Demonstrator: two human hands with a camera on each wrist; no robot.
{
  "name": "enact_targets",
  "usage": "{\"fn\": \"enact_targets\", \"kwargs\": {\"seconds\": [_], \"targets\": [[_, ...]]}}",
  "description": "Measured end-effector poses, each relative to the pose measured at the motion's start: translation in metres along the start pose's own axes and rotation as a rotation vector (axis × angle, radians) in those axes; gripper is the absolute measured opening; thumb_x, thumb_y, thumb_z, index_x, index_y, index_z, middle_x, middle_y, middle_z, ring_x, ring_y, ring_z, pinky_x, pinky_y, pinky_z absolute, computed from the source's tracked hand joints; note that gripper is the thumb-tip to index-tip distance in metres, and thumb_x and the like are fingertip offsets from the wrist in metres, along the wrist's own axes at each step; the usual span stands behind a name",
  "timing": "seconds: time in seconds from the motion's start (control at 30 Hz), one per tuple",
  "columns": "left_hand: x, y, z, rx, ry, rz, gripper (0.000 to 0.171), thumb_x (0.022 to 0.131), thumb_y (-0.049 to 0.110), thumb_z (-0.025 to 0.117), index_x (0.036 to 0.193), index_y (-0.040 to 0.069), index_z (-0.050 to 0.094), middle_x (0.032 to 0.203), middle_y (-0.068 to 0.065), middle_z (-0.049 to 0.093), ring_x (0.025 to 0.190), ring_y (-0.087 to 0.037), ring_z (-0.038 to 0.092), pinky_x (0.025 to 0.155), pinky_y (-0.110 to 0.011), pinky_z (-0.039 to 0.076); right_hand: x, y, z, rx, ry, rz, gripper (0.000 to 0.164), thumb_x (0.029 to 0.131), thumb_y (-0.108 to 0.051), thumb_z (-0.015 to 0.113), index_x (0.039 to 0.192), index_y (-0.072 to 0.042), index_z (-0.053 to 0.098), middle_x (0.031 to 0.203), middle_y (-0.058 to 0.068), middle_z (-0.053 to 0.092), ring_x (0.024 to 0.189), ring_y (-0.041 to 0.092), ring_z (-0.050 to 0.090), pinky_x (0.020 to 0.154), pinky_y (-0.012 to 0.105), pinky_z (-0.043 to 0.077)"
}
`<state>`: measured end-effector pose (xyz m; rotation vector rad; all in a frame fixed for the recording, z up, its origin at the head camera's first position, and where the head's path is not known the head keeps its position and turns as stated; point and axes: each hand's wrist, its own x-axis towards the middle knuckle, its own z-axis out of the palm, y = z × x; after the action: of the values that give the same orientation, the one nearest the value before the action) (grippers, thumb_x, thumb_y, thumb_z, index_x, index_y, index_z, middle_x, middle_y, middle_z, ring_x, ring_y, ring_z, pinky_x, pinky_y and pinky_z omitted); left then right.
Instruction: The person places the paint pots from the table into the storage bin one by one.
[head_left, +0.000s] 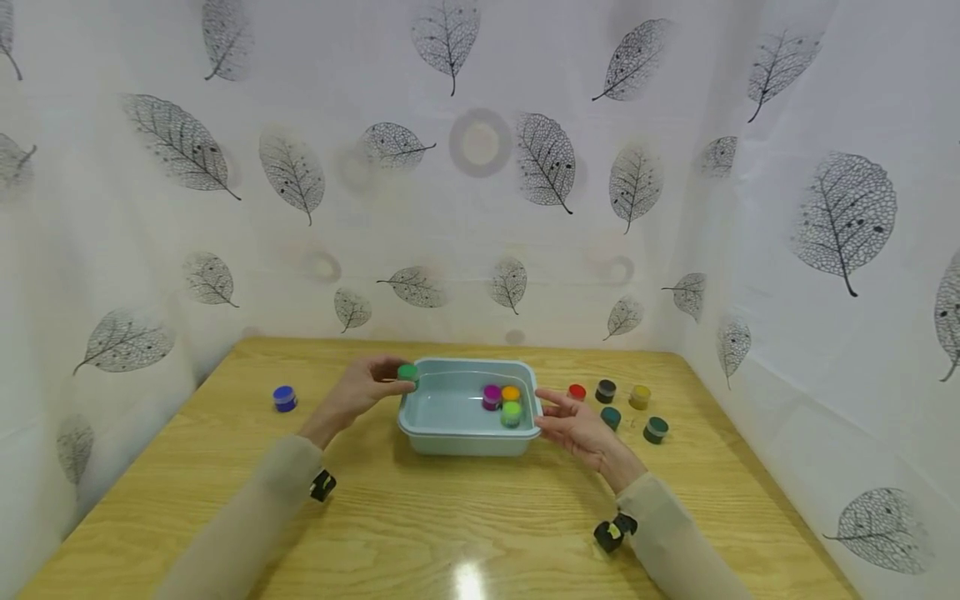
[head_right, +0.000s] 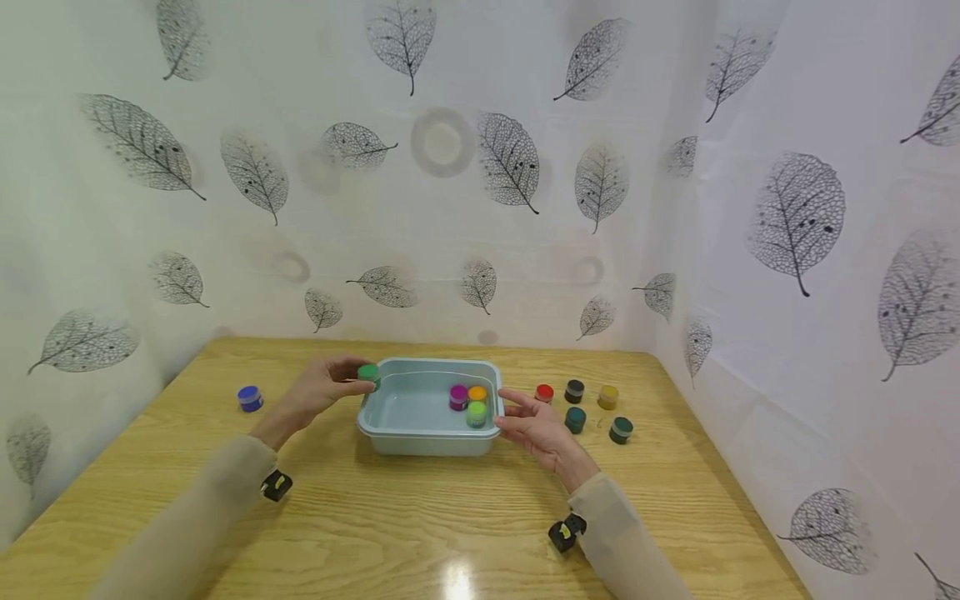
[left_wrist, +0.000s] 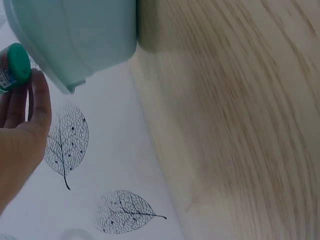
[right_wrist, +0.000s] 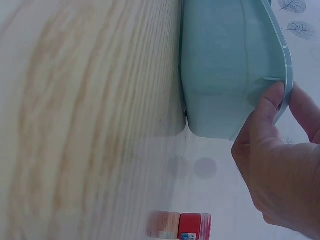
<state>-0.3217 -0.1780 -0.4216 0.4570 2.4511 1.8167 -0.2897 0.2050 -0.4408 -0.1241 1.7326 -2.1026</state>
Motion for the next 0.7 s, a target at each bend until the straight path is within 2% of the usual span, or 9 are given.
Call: {"fn": "enact_targets", "kwargs": {"seconds": [0.2,0.5,0.7], "targets": [[0.001,0.003,0.011,0.018,0.017,0.007,0.050,0.079,0.022,0.083,0.122,0.006,0.065,0.117,-0.011,0.068,0.105,-0.023,0.065,0.092,-0.035,0.057,0.000,-0.001,0.001,0.005,0.002,-0.002,0.065,0.095,0.004,0.058,0.153,-0.002,0.029,0.138,0.027,0.043,0.108,0.021,0.063,0.087,0.025,0.058],[0.001,-0.001,0.020,-0.003,-0.026,0.072,0.044,0.083,0.017,0.079,0.122,0.003,0.062,0.116,-0.014,0.066,0.100,-0.019,0.066,0.088,-0.030,0.058,0.001,0.001,0.002,-0.004,0.008,0.001,0.065,0.095,0.003,0.059,0.152,-0.001,0.030,0.134,0.025,0.046,0.107,0.020,0.063,0.087,0.025,0.058],[0.002,0.002,0.028,0.008,-0.027,0.106,0.042,0.082,0.014,0.079,0.120,0.005,0.063,0.113,-0.013,0.066,0.099,-0.019,0.066,0.088,-0.028,0.058,0.001,0.001,0.002,-0.003,0.021,0.004,0.064,0.095,0.003,0.059,0.152,-0.003,0.031,0.135,0.025,0.047,0.106,0.021,0.064,0.086,0.025,0.059]]}}
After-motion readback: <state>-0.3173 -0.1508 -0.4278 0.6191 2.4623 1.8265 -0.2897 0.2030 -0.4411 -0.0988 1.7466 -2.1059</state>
